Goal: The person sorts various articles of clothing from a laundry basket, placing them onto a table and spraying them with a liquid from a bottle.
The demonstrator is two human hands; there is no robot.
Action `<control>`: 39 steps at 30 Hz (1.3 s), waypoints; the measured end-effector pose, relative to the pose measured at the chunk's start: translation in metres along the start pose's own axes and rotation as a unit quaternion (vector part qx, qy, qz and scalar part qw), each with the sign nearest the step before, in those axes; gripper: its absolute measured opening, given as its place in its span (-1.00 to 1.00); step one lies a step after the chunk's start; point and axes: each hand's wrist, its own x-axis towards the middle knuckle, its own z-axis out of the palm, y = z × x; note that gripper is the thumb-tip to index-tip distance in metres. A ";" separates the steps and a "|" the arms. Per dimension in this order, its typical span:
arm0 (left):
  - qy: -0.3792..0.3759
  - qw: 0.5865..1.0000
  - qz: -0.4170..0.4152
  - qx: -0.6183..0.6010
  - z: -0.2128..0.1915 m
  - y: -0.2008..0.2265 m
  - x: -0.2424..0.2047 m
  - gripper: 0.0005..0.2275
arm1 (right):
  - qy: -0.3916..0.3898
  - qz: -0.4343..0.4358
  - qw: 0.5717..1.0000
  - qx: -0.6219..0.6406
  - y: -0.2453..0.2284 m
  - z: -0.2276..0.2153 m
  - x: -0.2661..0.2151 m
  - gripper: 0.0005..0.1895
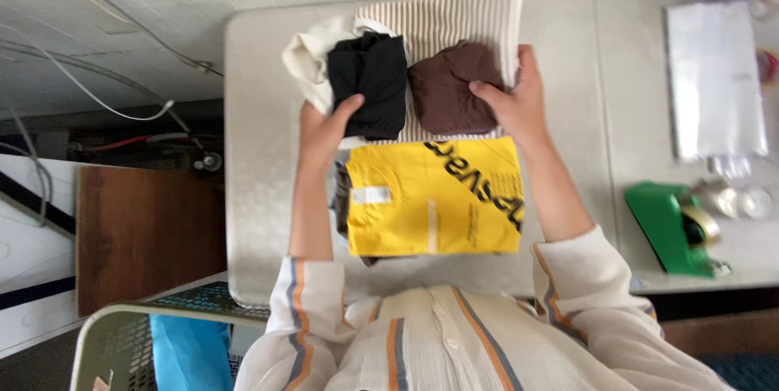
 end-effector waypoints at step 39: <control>0.187 0.798 -0.417 -0.392 -0.011 -0.186 -0.161 -0.31 | 0.035 0.461 0.819 0.341 0.214 0.046 -0.171 -0.51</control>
